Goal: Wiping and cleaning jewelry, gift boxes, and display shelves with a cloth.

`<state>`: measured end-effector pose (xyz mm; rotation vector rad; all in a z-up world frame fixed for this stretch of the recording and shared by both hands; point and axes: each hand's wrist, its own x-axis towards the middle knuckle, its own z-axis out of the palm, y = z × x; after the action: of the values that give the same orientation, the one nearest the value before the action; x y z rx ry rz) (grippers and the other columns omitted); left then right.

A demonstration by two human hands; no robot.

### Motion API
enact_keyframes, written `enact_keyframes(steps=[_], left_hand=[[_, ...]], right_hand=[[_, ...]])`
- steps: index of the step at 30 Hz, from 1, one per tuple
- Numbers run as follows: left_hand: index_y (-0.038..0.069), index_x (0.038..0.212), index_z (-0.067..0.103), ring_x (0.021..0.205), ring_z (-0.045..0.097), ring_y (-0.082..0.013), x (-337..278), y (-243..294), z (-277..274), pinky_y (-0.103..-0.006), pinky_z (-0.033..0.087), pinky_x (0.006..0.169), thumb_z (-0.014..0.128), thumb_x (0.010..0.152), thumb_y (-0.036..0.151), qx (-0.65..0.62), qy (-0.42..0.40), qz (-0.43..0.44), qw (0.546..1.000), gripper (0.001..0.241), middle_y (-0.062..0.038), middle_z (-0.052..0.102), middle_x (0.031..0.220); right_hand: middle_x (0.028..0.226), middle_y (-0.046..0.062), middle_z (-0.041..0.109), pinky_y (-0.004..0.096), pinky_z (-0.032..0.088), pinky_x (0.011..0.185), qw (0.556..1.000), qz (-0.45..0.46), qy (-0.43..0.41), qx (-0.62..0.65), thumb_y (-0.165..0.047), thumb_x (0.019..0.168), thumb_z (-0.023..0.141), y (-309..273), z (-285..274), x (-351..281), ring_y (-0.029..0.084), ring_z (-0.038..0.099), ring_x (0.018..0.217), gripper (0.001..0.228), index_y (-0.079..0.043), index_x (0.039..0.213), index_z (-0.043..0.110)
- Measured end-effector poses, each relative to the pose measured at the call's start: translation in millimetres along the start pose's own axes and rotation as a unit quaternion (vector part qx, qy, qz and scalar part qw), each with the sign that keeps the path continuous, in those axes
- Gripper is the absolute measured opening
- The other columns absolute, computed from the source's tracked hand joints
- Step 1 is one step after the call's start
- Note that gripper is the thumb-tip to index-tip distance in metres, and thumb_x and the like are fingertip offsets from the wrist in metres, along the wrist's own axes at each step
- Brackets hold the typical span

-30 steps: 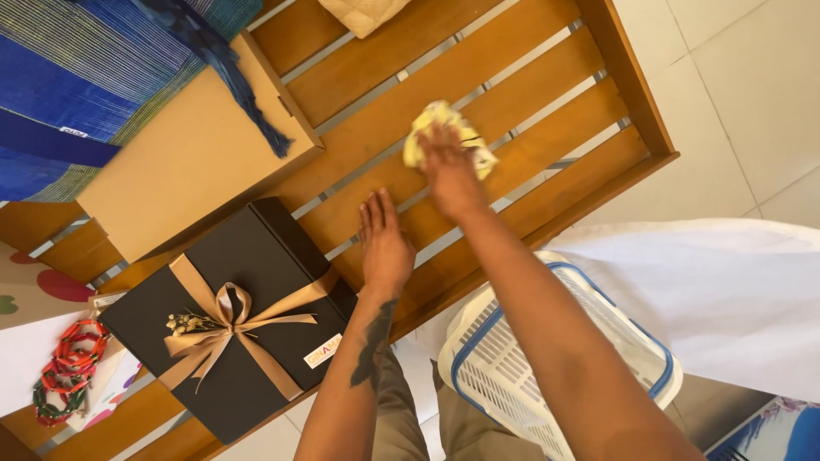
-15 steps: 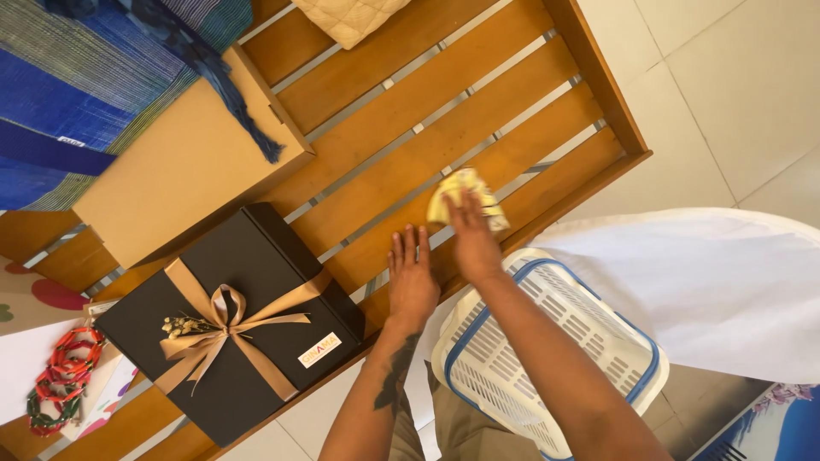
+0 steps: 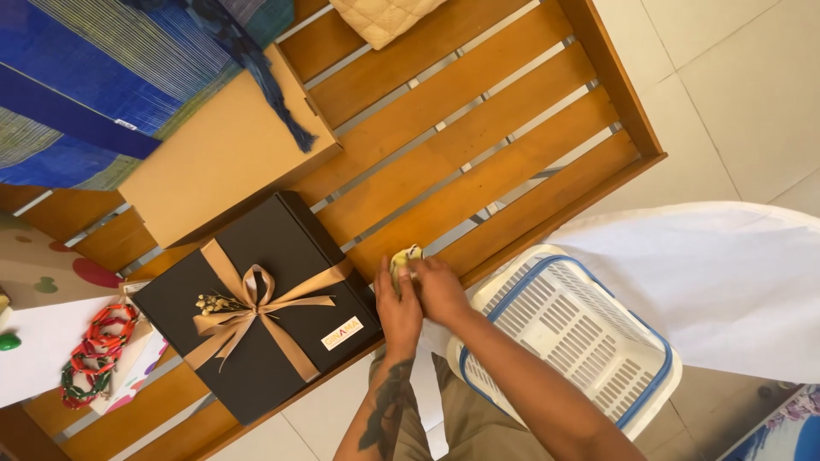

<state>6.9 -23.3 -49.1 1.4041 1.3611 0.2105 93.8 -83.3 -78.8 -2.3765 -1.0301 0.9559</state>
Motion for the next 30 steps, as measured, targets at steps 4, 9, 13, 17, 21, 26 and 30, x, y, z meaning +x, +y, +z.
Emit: enact_keyframes(steps=[4, 9, 13, 17, 21, 26, 30], left_hand=[[0.008, 0.157, 0.035, 0.136, 0.053, -0.0341, -6.9, 40.0, -13.0, -0.0422, 0.047, 0.109, 0.047, 0.102, 0.037, -0.108, 0.004, 0.0, 0.994, 0.063, -0.018, 0.043, 0.153], [0.002, 0.16, 0.032, 0.156, 0.027, -0.0392, 12.1, 39.9, -12.7, -0.0474, 0.025, 0.125, 0.045, 0.11, 0.028, -0.033, 0.082, 0.178, 0.98, 0.058, -0.024, 0.025, 0.169], [0.003, 0.162, 0.027, 0.158, 0.012, -0.0435, 45.2, 12.7, 8.9, -0.0501, 0.019, 0.126, 0.048, 0.101, 0.016, 0.153, 0.02, 0.202, 0.967, 0.066, -0.023, 0.018, 0.17], [0.005, 0.162, 0.01, 0.157, -0.003, -0.0387, 63.4, 2.0, 29.0, -0.0551, 0.003, 0.123, 0.049, 0.098, 0.017, 0.367, -0.134, 0.113, 0.914, 0.075, -0.016, 0.002, 0.171], [0.008, 0.165, 0.007, 0.158, -0.005, -0.0359, 83.3, 5.5, 56.6, -0.0546, -0.001, 0.125, 0.04, 0.103, 0.021, 0.429, -0.161, 0.21, 0.864, 0.071, -0.013, -0.002, 0.173], [0.01, 0.164, 0.005, 0.158, -0.006, -0.0304, 107.7, 13.5, 75.7, -0.0573, -0.004, 0.124, 0.039, 0.103, 0.025, 0.465, -0.159, 0.236, 0.838, 0.071, -0.009, -0.003, 0.172], [0.005, 0.166, 0.002, 0.159, -0.008, -0.0322, 99.8, 17.0, 53.9, -0.0628, -0.008, 0.121, 0.046, 0.101, 0.026, 0.534, -0.113, 0.207, 0.812, 0.082, -0.012, -0.004, 0.174]], right_hand=[[0.123, 0.021, 0.069, 0.044, 0.055, 0.091, 0.941, 0.145, -0.058, 0.299, -0.017, 0.096, 0.061, -1.4, -48.1, 32.3, 0.038, 0.069, 0.108, 0.04, -0.009, 0.135, 0.062], [0.148, 0.018, 0.055, 0.045, 0.047, 0.108, 0.972, 0.043, 0.091, 0.214, -0.006, 0.096, 0.053, 6.0, -80.3, 54.1, 0.036, 0.054, 0.133, 0.051, -0.01, 0.147, 0.051], [0.165, 0.02, 0.031, 0.049, 0.03, 0.121, 0.992, -0.074, 0.088, 0.056, -0.004, 0.098, 0.052, 14.1, -42.7, 58.8, 0.039, 0.026, 0.151, 0.059, -0.011, 0.156, 0.041], [0.171, 0.012, 0.013, 0.051, 0.01, 0.126, 0.992, -0.07, -0.052, -0.093, -0.01, 0.1, 0.048, 6.8, -41.6, 54.9, 0.032, 0.004, 0.158, 0.068, -0.022, 0.163, 0.025], [0.172, 0.012, 0.008, 0.052, 0.005, 0.125, 0.987, 0.016, -0.045, -0.152, -0.016, 0.101, 0.044, 26.1, -58.2, 63.6, 0.031, 0.001, 0.158, 0.07, -0.023, 0.164, 0.016], [0.171, 0.011, 0.009, 0.052, 0.006, 0.125, 0.986, 0.032, -0.009, -0.16, -0.023, 0.101, 0.044, 32.1, -66.2, 93.1, 0.033, 0.002, 0.158, 0.069, -0.021, 0.164, 0.016], [0.172, 0.009, 0.008, 0.055, 0.004, 0.124, 0.976, -0.034, -0.042, -0.213, -0.031, 0.1, 0.044, 4.5, -57.9, 106.7, 0.032, 0.003, 0.158, 0.07, -0.022, 0.164, 0.017]])
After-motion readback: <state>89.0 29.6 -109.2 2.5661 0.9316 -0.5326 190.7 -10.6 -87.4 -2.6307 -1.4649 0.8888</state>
